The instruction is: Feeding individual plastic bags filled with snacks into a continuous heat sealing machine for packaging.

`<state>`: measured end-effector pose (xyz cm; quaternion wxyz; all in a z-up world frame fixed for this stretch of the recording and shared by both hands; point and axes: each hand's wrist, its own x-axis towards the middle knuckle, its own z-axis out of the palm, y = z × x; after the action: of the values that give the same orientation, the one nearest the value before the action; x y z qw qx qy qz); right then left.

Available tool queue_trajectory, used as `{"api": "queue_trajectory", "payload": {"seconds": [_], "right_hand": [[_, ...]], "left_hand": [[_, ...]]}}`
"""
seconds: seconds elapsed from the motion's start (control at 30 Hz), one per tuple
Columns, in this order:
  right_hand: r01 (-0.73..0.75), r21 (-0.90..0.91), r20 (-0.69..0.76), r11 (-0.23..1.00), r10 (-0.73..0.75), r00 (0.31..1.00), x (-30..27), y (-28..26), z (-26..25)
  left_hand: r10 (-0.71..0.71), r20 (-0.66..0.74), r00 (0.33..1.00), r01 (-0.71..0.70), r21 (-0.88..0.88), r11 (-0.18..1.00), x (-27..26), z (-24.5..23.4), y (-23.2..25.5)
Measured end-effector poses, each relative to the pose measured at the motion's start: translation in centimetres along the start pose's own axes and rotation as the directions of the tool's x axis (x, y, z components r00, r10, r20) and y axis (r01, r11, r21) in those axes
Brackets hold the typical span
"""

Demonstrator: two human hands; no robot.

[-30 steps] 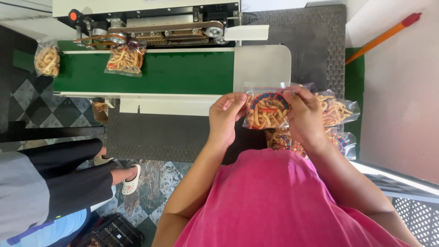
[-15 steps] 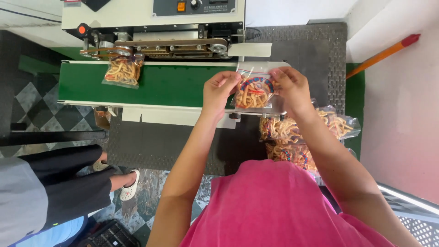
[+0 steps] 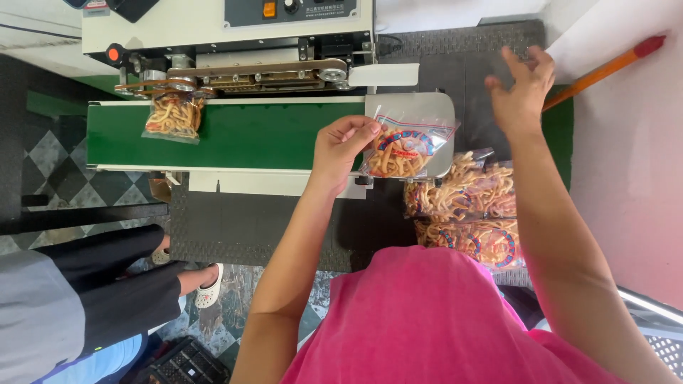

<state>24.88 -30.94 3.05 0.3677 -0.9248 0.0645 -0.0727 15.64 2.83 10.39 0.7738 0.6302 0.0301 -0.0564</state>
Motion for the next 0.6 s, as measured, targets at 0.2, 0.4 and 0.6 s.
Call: {"api": "queue_trajectory", "payload": {"seconds": [0.2, 0.4, 0.6], "right_hand": [[-0.106, 0.662, 0.298, 0.742, -0.131, 0.946, -5.2, -6.0, -2.7], [-0.096, 0.857, 0.181, 0.507, -0.121, 0.976, -7.7, -8.6, 2.8], [-0.278, 0.675, 0.221, 0.684, 0.172, 0.96, -6.3, -11.3, 6.2]], "left_hand": [[-0.034, -0.034, 0.999, 0.032, -0.049, 0.998, -0.2, 0.4, 0.2], [-0.122, -0.174, 0.977, 0.069, -0.283, 0.957, 1.0, 1.3, -0.8], [-0.328, -0.34, 0.881, 0.256, -0.239, 0.937, 5.1, -1.0, -3.4]]}}
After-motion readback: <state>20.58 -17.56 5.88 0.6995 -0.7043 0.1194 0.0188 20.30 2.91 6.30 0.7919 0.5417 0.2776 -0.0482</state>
